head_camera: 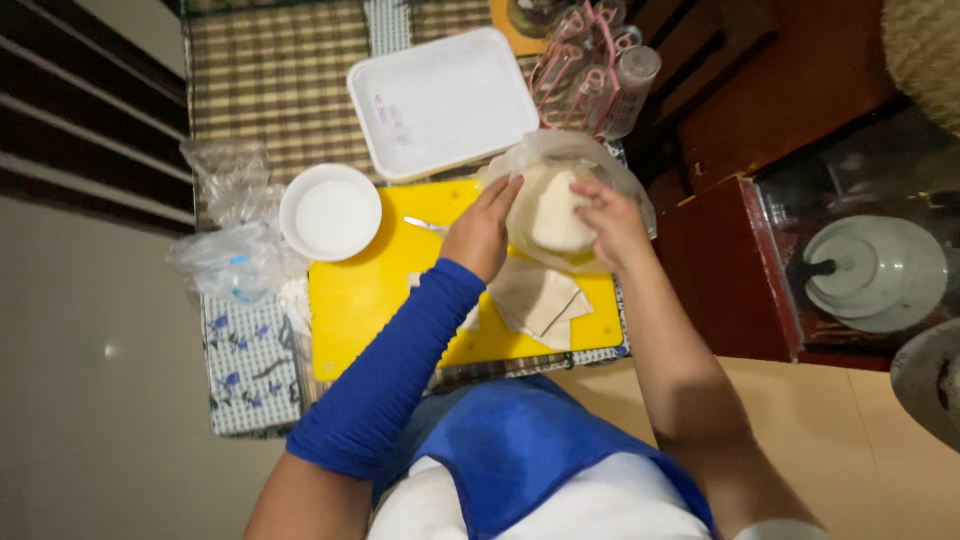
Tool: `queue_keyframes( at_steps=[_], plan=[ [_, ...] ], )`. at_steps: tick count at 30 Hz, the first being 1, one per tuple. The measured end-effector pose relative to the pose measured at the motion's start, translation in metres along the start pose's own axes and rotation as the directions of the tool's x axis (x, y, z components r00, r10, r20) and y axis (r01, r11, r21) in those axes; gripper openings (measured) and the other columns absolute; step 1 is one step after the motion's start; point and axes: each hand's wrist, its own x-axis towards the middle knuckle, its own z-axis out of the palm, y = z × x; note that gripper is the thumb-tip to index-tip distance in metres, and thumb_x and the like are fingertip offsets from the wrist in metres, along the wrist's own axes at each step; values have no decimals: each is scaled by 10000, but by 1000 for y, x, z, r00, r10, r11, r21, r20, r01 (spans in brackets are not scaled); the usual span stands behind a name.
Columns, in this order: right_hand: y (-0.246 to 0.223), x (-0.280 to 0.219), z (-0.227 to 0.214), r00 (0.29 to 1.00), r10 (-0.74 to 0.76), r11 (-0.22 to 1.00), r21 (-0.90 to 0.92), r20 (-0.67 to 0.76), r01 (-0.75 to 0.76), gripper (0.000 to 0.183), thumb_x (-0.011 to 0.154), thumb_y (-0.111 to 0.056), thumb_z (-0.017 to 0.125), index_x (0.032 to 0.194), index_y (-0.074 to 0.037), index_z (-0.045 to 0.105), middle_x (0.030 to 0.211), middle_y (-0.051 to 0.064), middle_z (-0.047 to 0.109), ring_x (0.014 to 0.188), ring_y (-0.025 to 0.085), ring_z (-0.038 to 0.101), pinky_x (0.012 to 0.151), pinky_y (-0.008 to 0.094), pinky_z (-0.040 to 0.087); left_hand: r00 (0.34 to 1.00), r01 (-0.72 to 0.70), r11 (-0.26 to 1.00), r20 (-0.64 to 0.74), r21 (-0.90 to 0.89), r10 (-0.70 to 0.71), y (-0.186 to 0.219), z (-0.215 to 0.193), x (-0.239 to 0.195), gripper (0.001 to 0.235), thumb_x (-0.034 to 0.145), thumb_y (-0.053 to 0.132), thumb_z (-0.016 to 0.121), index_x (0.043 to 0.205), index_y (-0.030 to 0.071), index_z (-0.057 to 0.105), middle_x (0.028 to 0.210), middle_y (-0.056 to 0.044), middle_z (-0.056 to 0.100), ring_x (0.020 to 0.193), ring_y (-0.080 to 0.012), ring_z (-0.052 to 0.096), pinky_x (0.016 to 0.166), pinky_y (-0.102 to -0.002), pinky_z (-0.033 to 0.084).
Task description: The person separates thin square food wrappers by hand on a yellow cutting board, placing them into a plastic bag and forming a stack.
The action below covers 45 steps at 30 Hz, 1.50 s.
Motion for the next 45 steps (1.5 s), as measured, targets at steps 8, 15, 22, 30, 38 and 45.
queue_keyframes(
  at_steps=[8, 15, 22, 30, 38, 45],
  plan=[
    [27, 54, -34, 947, -305, 692, -706, -96, 151, 325, 825, 3, 662, 1115, -72, 787, 1071, 149, 756, 988, 229, 701, 885, 334, 532, 987, 60, 997, -149, -47, -66, -34, -3, -34, 616, 817, -14, 671, 1411, 77, 532, 1445, -249, 493, 1218, -452, 561, 993, -466, 511],
    [-7, 31, -28, 981, -195, 462, -880, 21, 111, 444, 864, -76, 689, 1300, -154, 726, 1155, 242, 685, 1060, 388, 660, 935, 429, 509, 853, 521, 819, -116, 241, -508, -113, 40, -118, 455, 857, 199, 757, 1268, 62, 616, 1284, -225, 601, 1152, -434, 594, 969, -501, 514],
    [-46, -35, -2, 890, -416, 499, -772, 186, 394, 264, 903, -51, 730, 1167, -50, 718, 1227, 193, 694, 1122, 327, 668, 886, 372, 541, 795, 605, 713, -216, 354, -567, -145, 82, -138, 621, 696, 208, 813, 1261, 30, 626, 1118, -224, 656, 1067, -433, 623, 908, -505, 523],
    [-33, -104, 51, 974, -31, 974, -214, 224, 80, 243, 961, 17, 675, 1204, 22, 679, 1131, 106, 719, 1018, 140, 687, 934, 268, 563, 799, 445, 525, 57, -726, -599, -120, 50, -133, 204, 903, 91, 768, 1057, 10, 661, 920, -88, 726, 838, -184, 702, 772, -331, 580],
    [-49, -119, 85, 907, 98, 993, 13, 409, -114, 401, 963, -28, 654, 1352, 40, 582, 1200, 139, 726, 1029, 169, 701, 908, 282, 556, 785, -19, -69, 28, -997, -619, -20, -21, -114, 195, 1021, 23, 663, 1195, 21, 575, 1046, -99, 680, 881, -197, 672, 731, -325, 535],
    [-73, -121, 104, 898, 65, 953, 239, 435, -185, 236, 997, 5, 617, 1220, 80, 620, 1081, 199, 732, 987, 281, 739, 888, 404, 608, 807, -139, -195, 3, -971, -590, 26, -56, -107, 237, 1002, 48, 598, 1230, 24, 538, 1222, -153, 667, 1134, -267, 680, 999, -427, 571]
  ],
)
